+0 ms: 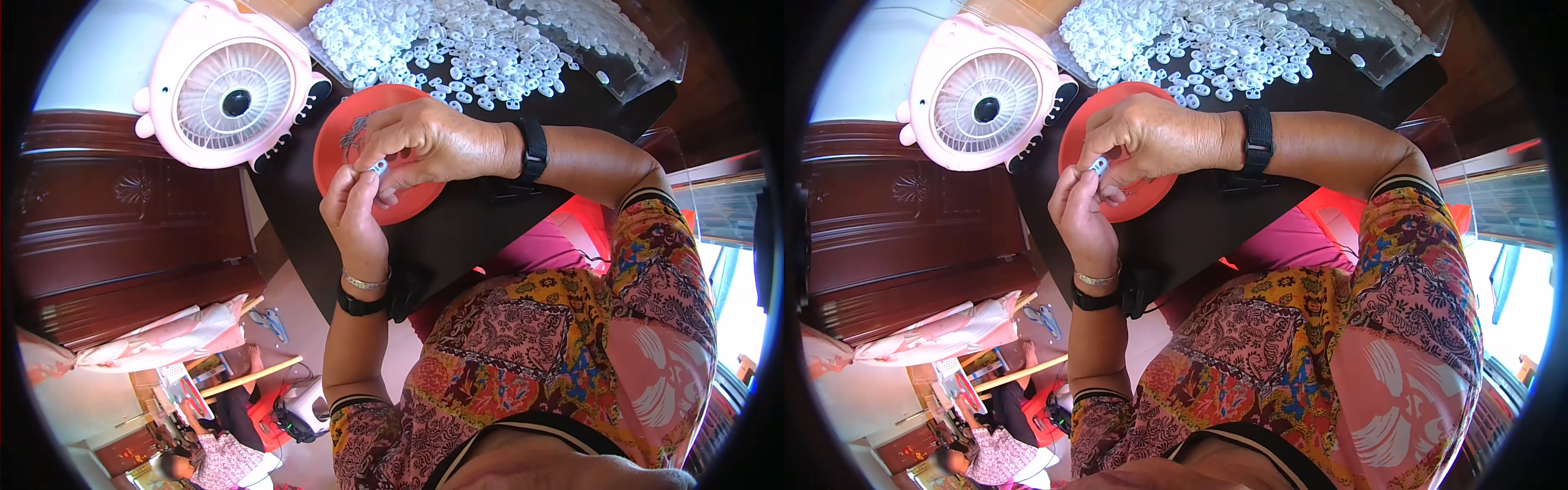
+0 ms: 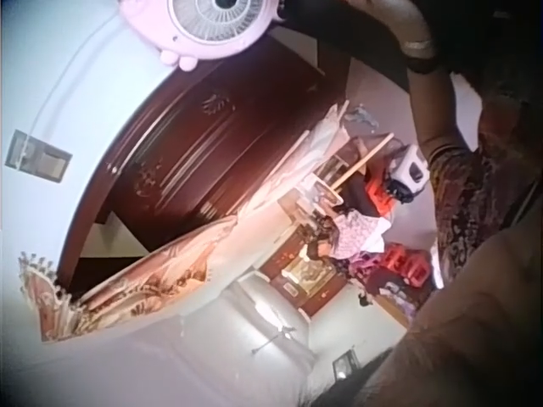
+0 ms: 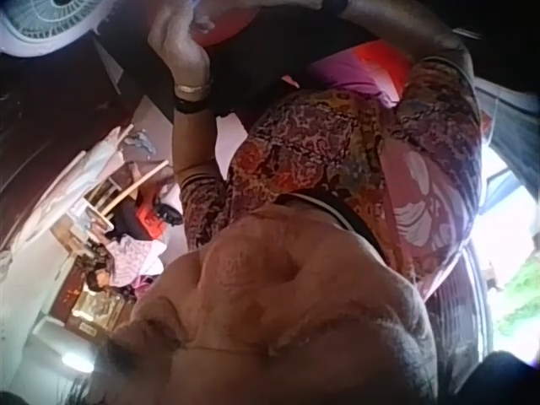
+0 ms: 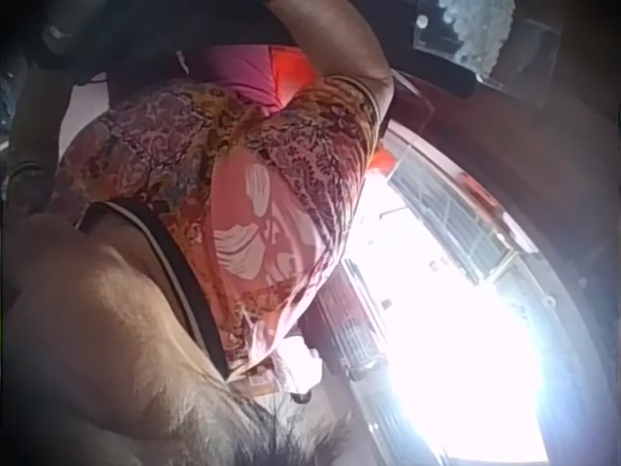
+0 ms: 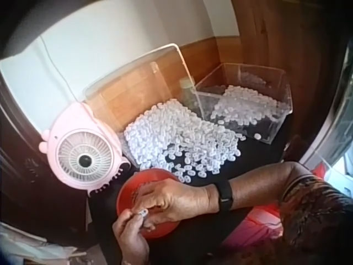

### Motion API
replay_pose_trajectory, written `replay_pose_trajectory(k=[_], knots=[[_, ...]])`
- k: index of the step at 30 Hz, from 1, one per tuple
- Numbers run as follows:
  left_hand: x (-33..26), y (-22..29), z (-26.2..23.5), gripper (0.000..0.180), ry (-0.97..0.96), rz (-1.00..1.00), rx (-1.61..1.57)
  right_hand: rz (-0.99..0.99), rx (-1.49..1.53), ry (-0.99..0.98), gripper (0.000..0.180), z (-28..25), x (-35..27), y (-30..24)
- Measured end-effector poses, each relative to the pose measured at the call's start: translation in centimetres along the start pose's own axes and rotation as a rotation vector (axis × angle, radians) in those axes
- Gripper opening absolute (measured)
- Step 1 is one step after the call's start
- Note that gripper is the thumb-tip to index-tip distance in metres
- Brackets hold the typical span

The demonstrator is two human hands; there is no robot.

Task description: Sorting and inspecting small white plastic hardware clips into a red plate and clear bins.

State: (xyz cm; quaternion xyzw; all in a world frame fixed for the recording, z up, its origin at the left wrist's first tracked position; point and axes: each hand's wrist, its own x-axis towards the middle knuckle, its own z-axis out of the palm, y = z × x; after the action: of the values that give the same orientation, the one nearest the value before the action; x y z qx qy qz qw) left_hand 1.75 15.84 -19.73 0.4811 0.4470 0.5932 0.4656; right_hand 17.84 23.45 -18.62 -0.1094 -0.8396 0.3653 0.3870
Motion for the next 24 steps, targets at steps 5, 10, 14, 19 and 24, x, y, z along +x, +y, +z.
replay_pose_trajectory(k=[5, 10, 14, 19, 24], knots=[[0.1, -0.2, -0.1, 0.014, 0.073, 0.086, -0.028, 0.211, 0.267, 0.005, 0.025, 0.6, 0.1, -0.2], [0.2, -0.3, 0.0, 0.014, 0.057, 0.077, 0.028, 0.254, 0.419, -0.048, 0.014, 0.5, 0.0, 0.1], [0.5, 0.1, -0.6, 0.017, -0.082, 0.019, 0.148, 0.230, 0.296, -0.054, 0.015, 0.3, -0.1, 0.1], [0.0, -0.5, -0.2, 0.019, -0.081, 0.046, 0.069, 0.278, 0.515, -0.090, 0.014, 0.4, 0.0, -0.1], [-0.6, -0.2, 0.8, 0.021, -0.003, 0.026, -0.035, 0.264, 0.526, -0.116, 0.016, 0.4, 0.1, -0.4]])
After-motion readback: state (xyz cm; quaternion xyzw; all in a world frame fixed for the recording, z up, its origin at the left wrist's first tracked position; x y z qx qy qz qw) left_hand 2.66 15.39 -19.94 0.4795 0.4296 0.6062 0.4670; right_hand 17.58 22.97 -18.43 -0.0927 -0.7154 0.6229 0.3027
